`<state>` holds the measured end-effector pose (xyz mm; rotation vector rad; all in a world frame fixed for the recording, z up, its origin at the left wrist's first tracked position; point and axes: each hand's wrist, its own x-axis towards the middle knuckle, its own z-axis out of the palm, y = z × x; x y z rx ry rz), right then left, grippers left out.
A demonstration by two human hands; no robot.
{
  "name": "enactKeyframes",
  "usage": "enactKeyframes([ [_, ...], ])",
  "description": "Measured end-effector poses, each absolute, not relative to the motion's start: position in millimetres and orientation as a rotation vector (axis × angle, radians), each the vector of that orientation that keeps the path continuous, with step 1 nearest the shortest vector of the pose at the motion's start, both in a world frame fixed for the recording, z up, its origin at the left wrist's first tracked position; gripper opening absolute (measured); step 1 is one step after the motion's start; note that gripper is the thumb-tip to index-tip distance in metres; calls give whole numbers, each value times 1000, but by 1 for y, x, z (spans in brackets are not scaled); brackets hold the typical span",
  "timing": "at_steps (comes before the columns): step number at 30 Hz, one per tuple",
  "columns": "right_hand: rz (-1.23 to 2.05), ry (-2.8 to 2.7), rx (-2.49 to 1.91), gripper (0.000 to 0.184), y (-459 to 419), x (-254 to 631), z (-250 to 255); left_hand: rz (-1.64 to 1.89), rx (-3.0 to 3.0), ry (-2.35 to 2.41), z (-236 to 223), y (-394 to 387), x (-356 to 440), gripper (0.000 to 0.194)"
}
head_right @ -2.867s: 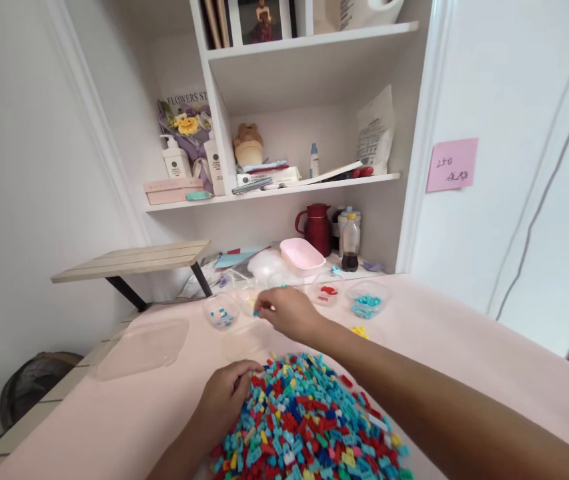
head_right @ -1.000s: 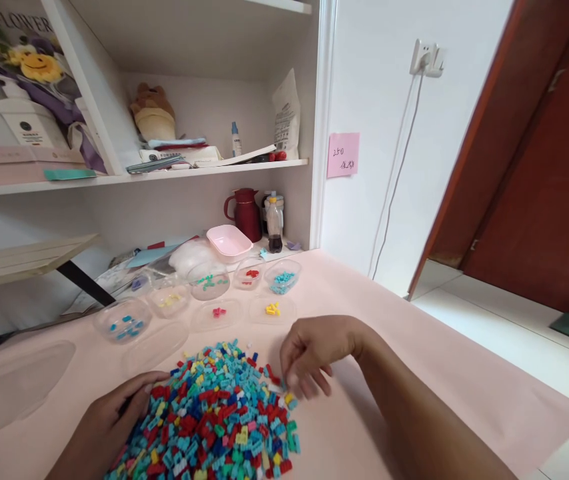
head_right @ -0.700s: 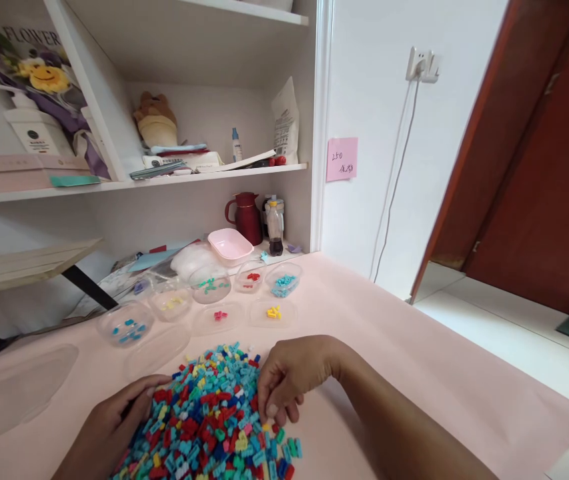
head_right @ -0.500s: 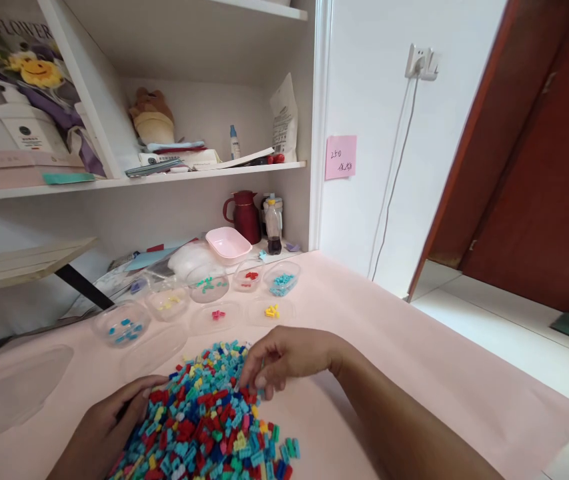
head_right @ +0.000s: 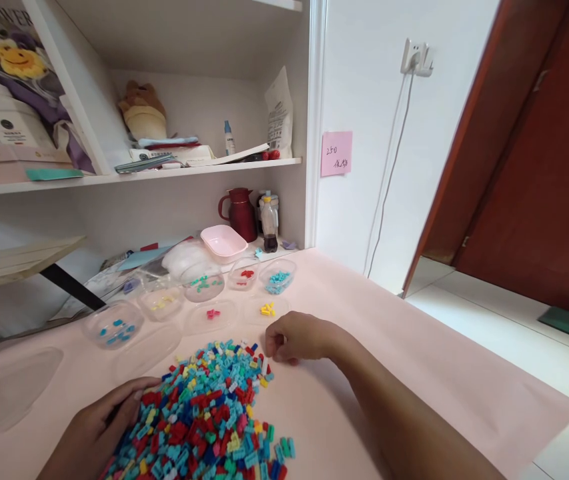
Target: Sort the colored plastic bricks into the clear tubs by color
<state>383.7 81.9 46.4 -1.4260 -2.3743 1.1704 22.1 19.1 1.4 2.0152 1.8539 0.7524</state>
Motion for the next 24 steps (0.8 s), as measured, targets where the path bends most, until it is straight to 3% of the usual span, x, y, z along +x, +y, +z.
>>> enactKeyframes([
  [7, 1071, -2387, -1251, 22, 83, 377, 45, 776, 2055, 1858, 4, 20, 23, 37],
  [13, 1366, -2381, -1154, 21, 85, 378, 40, 824, 2072, 1841, 5, 19, 26, 35],
  [18, 1021, -2363, -1210, 18, 86, 371, 39, 828, 2076, 1856, 9, 18, 28, 34],
  [24, 955, -2495, -1170, 19, 84, 365, 34, 826, 2054, 1841, 8, 18, 27, 35],
])
